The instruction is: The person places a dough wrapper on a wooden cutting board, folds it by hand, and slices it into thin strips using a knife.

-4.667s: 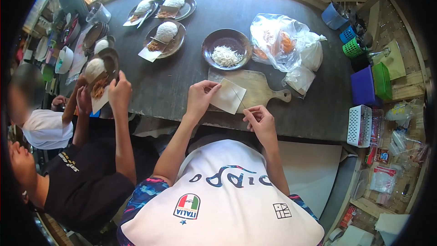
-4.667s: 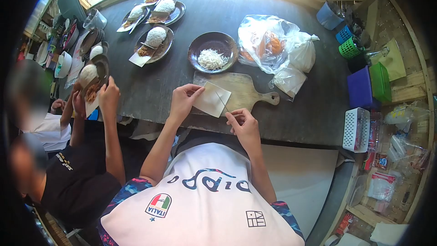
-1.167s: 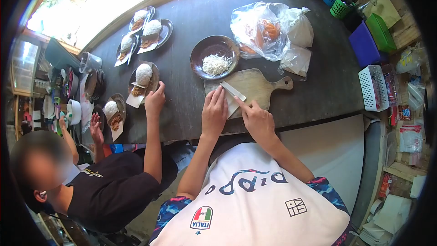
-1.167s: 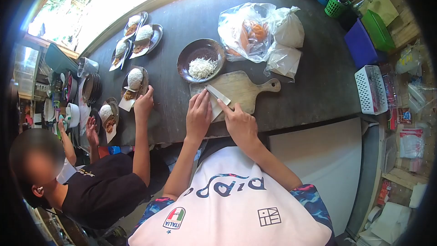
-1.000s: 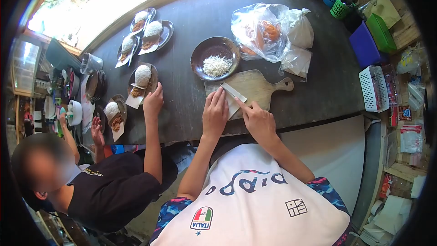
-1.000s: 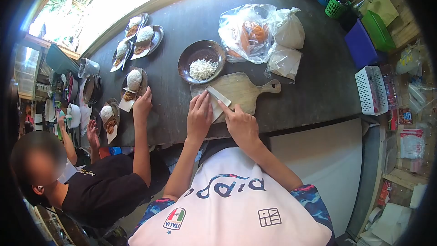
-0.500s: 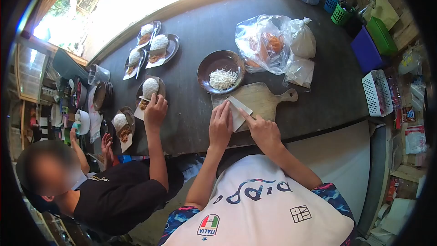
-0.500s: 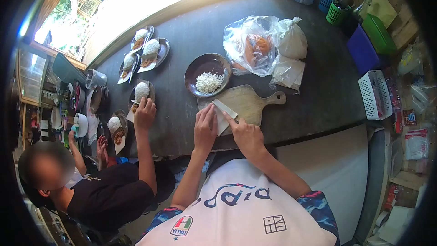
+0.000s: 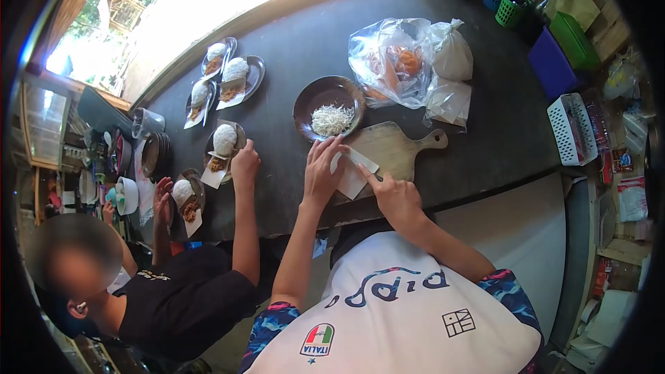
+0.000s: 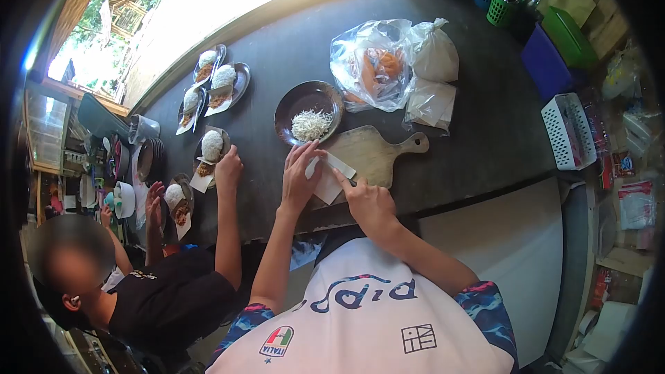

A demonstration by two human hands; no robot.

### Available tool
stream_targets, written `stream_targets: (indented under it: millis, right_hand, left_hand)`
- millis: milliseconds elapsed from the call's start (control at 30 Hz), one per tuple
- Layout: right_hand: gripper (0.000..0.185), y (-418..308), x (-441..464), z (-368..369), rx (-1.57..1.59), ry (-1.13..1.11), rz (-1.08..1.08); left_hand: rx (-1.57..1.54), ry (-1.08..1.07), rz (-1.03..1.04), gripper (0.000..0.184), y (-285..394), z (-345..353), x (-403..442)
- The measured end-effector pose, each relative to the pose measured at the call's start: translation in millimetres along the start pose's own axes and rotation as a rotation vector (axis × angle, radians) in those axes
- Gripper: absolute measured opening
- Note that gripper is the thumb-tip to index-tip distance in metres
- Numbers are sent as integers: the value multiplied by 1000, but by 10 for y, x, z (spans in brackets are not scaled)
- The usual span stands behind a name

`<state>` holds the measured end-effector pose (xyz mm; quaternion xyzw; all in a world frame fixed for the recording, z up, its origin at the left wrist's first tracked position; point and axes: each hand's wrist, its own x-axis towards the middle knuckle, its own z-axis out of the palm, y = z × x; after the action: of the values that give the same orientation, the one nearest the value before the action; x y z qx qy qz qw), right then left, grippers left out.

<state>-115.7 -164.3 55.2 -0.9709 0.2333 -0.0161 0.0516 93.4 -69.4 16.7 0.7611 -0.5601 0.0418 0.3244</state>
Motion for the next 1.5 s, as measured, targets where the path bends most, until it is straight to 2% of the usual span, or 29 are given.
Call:
stream_targets:
  millis: [967, 1167, 1433, 1500]
  right_hand:
    - [80, 158, -325, -137, -50, -14, -16]
    - [83, 279, -515, -163, -37, -53, -7]
    - [86, 387, -851, -258, 29, -87, 30]
    - [81, 384, -872, -263, 38, -81, 36]
  left_hand:
    - [-21, 50, -27, 45, 29, 9, -1]
    - [-16, 65, -40, 35, 26, 26, -2]
    - [-32, 81, -31, 36, 5, 61, -14]
    - [-32, 86, -24, 36, 10, 50, -22]
